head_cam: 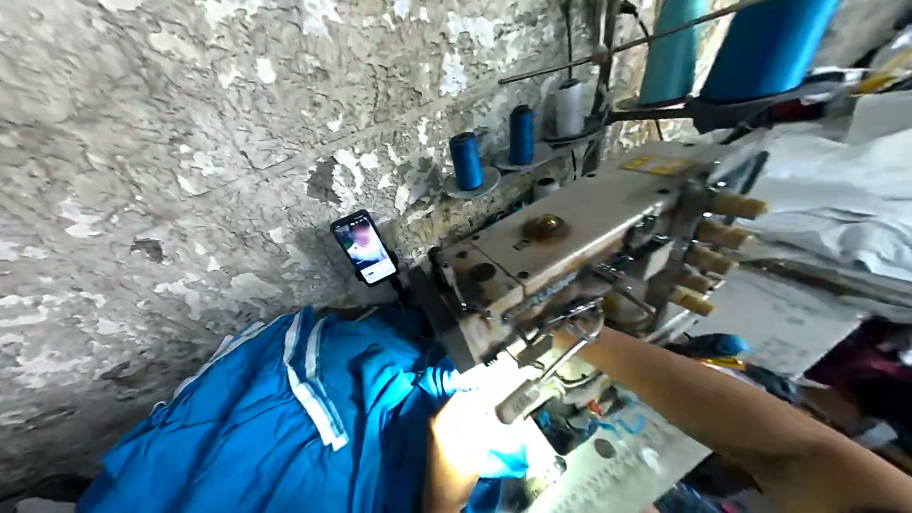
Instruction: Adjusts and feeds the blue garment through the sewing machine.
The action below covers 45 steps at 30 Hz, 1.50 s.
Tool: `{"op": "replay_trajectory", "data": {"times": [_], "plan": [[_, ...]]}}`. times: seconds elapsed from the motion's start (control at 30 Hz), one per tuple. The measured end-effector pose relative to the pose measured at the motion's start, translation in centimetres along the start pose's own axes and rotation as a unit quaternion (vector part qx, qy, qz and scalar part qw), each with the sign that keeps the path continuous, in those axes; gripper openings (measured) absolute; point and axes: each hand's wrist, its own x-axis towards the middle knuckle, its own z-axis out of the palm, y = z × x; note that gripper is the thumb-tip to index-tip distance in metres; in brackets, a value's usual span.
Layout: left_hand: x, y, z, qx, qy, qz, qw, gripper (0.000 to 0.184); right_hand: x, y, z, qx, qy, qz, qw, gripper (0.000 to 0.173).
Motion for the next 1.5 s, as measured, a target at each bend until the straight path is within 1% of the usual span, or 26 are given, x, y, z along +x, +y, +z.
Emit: {"op": "replay_trajectory", "data": {"times": [0.03, 0.07, 0.1, 0.13, 0.17, 0.2, 0.23, 0.27, 0.3, 0.37, 0.43, 0.5, 0.57, 0.6, 0.7, 0.87, 1.0, 1.07, 1.2, 1.3, 1.43, 1.5], "plan": [[-0.3, 0.0, 0.3, -0.001, 0.007, -0.022, 1.000, 0.037, -1.3, -1.5, -1.3, -0.074, -0.047, 0.029, 0.996, 0.031], [-0.5, -0.1, 0.5, -0.010, 0.011, -0.040, 0.999, 0.039, -2.2, -2.3, -2.2, -0.123, -0.126, 0.058, 0.983, 0.036], [-0.7, -0.3, 0.6, -0.028, 0.016, -0.047, 0.998, 0.038, -3.3, -2.7, -2.5, -0.154, -0.167, 0.076, 0.971, 0.037], [-0.9, -0.5, 0.7, -0.053, 0.018, -0.051, 0.997, 0.037, -5.0, -2.5, -2.0, -0.176, -0.126, 0.047, 0.975, 0.033], [-1.1, -0.8, 0.8, -0.079, 0.020, -0.058, 0.995, 0.038, -6.9, -1.6, -0.9, -0.172, -0.014, -0.023, 0.985, 0.026], [-1.3, -0.9, 0.9, -0.100, 0.019, -0.064, 0.993, 0.040, -8.4, -0.9, 0.3, -0.134, 0.100, -0.093, 0.982, 0.022], [-1.6, -1.0, 1.1, -0.117, 0.019, -0.072, 0.990, 0.041, -9.6, -0.5, 1.6, -0.076, 0.179, -0.135, 0.972, 0.021], [-1.8, -1.1, 1.2, -0.126, 0.019, -0.076, 0.989, 0.043, -10.5, -0.5, 2.9, 0.002, 0.221, -0.144, 0.965, 0.018], [-2.0, -1.1, 1.3, -0.127, 0.020, -0.078, 0.989, 0.042, -11.2, -0.7, 4.1, 0.085, 0.232, -0.134, 0.960, 0.015], [-2.2, -1.4, 1.5, -0.131, 0.025, -0.075, 0.988, 0.036, -12.2, -1.1, 5.9, 0.224, 0.204, -0.085, 0.949, 0.015], [-2.4, -1.4, 1.8, -0.135, 0.036, -0.071, 0.988, 0.031, -12.3, -1.2, 7.1, 0.286, 0.177, -0.050, 0.940, 0.016], [-2.7, -0.8, 2.0, -0.134, 0.043, -0.085, 0.986, 0.026, -12.2, -1.4, 7.8, 0.298, 0.165, -0.046, 0.939, 0.015], [-3.0, 0.2, 2.3, -0.120, 0.053, -0.101, 0.986, 0.022, -12.0, -1.4, 8.2, 0.289, 0.168, -0.057, 0.941, 0.015], [-3.0, 0.2, 2.4, -0.109, 0.057, -0.097, 0.988, 0.021, -11.8, -1.4, 8.3, 0.285, 0.173, -0.062, 0.941, 0.015], [-3.1, -2.0, 1.9, -0.086, 0.054, -0.050, 0.994, 0.023, -11.5, -1.6, 8.2, 0.274, 0.177, -0.067, 0.943, 0.013], [-3.4, -2.6, 2.0, -0.077, 0.073, -0.019, 0.994, 0.023, -11.2, -1.4, 8.4, 0.217, 0.194, -0.130, 0.948, 0.012], [-3.4, -2.6, 2.1, -0.030, 0.086, -0.007, 0.996, 0.024, -11.2, -1.3, 8.4, 0.122, 0.206, -0.187, 0.953, 0.010], [-3.4, -2.6, 2.3, -0.001, 0.095, 0.000, 0.995, 0.026, -11.1, -1.2, 8.5, 0.087, 0.210, -0.201, 0.953, 0.011], [-3.3, -2.5, 2.5, 0.007, 0.117, -0.005, 0.993, 0.028, -10.7, -0.9, 8.4, 0.083, 0.206, -0.206, 0.953, 0.012], [-3.1, -2.3, 2.3, -0.002, 0.108, -0.007, 0.994, 0.029, -10.7, -0.8, 8.1, 0.078, 0.195, -0.207, 0.956, 0.012], [-3.0, -2.1, 2.0, 0.042, 0.094, -0.007, 0.995, 0.031, -10.7, -1.0, 8.0, 0.037, 0.184, -0.207, 0.960, 0.013], [-3.1, -2.1, 2.0, 0.035, 0.092, -0.013, 0.995, 0.031, -10.6, -1.1, 8.1, 0.035, 0.182, -0.204, 0.961, 0.014]]}}
